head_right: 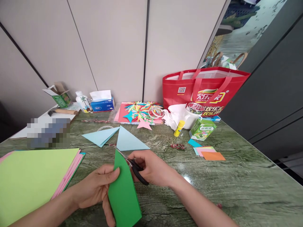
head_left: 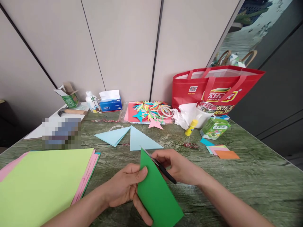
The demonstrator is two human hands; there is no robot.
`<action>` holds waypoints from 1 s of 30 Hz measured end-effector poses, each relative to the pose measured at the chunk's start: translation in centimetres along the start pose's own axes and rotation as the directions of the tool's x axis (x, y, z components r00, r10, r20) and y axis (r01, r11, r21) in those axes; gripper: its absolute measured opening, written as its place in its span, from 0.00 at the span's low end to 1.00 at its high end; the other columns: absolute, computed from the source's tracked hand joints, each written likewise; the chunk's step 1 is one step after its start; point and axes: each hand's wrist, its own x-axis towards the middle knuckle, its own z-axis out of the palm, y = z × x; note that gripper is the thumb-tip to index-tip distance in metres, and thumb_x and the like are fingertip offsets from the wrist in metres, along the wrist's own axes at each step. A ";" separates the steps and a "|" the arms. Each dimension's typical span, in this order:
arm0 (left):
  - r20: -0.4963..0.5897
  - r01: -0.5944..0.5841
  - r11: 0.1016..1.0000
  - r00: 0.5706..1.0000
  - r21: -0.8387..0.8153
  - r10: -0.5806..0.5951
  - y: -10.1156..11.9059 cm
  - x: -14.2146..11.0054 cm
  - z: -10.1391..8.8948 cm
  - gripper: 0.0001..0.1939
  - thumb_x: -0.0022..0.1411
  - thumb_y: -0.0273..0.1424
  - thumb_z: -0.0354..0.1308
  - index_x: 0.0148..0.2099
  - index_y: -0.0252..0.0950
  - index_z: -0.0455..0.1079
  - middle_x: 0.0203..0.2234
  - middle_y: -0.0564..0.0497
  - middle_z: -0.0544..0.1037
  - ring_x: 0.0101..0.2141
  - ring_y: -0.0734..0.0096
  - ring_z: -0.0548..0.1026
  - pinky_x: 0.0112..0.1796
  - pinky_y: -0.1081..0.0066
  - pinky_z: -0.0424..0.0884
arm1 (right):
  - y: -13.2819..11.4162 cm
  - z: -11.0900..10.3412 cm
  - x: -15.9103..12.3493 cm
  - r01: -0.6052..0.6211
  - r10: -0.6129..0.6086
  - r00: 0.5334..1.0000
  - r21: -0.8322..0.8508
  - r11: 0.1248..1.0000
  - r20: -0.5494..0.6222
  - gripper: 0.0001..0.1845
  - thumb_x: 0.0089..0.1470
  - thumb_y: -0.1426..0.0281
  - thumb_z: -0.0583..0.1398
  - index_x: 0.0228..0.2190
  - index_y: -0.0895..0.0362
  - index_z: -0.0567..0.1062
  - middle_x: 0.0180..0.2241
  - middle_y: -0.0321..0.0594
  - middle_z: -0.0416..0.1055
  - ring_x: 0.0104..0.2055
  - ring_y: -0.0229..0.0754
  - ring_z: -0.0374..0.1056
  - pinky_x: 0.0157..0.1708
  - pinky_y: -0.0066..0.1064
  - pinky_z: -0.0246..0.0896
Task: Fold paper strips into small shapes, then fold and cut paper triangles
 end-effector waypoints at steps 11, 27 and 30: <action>-0.007 0.037 0.999 0.999 0.017 -0.037 0.2 -0.2 0.2 0.17 0.60 0.35 0.53 0.42 0.26 0.73 0.35 0.34 0.78 0.31 0.54 0.78 0.21 0.66 0.76 | 1.1 0.0 0.0 -0.096 0.099 0.995 0.146 0.985 -0.014 0.07 0.42 0.69 0.62 0.26 0.58 0.70 0.15 0.27 0.63 0.15 0.28 0.55 0.14 0.19 0.51; -0.515 -0.415 0.907 0.764 0.071 0.390 1.0 1.2 -0.4 0.09 0.57 0.31 0.57 0.40 0.32 0.71 0.38 0.44 0.79 0.39 0.56 0.76 0.36 0.51 0.75 | 2.5 0.4 0.8 0.193 -0.046 0.796 0.181 0.964 -0.603 0.22 0.34 0.63 0.68 0.31 0.56 0.67 0.22 0.30 0.64 0.22 0.31 0.58 0.21 0.23 0.52; -0.488 -0.429 0.902 0.777 0.051 0.397 0.7 1.1 -0.2 0.10 0.57 0.32 0.57 0.39 0.32 0.72 0.38 0.44 0.79 0.39 0.56 0.76 0.39 0.51 0.74 | 2.6 0.6 1.1 0.213 -0.062 0.758 0.156 0.965 -0.649 0.20 0.35 0.63 0.68 0.31 0.55 0.67 0.22 0.31 0.65 0.22 0.32 0.58 0.20 0.23 0.53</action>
